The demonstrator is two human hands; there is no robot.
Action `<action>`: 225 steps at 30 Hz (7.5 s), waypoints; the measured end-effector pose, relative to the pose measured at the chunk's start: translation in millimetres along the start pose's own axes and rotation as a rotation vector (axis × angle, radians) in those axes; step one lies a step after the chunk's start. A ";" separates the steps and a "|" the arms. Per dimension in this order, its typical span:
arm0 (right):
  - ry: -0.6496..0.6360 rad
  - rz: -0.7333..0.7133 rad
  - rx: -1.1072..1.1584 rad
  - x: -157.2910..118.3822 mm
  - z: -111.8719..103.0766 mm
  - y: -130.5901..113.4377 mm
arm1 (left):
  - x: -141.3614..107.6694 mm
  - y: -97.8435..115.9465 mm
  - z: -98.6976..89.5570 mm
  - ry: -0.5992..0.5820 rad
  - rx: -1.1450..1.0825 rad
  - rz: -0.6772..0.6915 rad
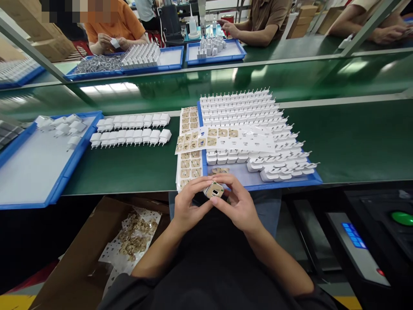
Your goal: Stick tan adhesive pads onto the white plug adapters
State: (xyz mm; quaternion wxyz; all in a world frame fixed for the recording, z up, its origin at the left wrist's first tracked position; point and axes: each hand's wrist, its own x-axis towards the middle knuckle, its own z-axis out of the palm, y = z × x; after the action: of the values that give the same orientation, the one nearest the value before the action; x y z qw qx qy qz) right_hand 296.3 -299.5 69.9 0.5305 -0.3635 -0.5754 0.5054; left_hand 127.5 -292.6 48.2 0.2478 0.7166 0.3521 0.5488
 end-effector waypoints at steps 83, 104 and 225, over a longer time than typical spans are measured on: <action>-0.299 -0.034 -1.451 185.7 -96.6 -11.1 | 164.3 -101.0 40.6 -0.368 0.644 0.055; 0.200 -0.255 -0.478 92.7 -141.7 -48.1 | 143.5 -44.3 57.5 -0.314 0.621 0.269; -0.014 0.117 0.190 9.0 2.6 13.7 | -10.1 -2.2 2.2 0.136 0.232 0.208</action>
State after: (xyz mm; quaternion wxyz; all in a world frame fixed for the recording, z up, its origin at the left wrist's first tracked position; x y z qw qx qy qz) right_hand 290.6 -288.3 59.1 0.5282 -0.3411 -0.5062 0.5903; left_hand 127.6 -299.0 39.7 0.0808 0.7341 0.3531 0.5743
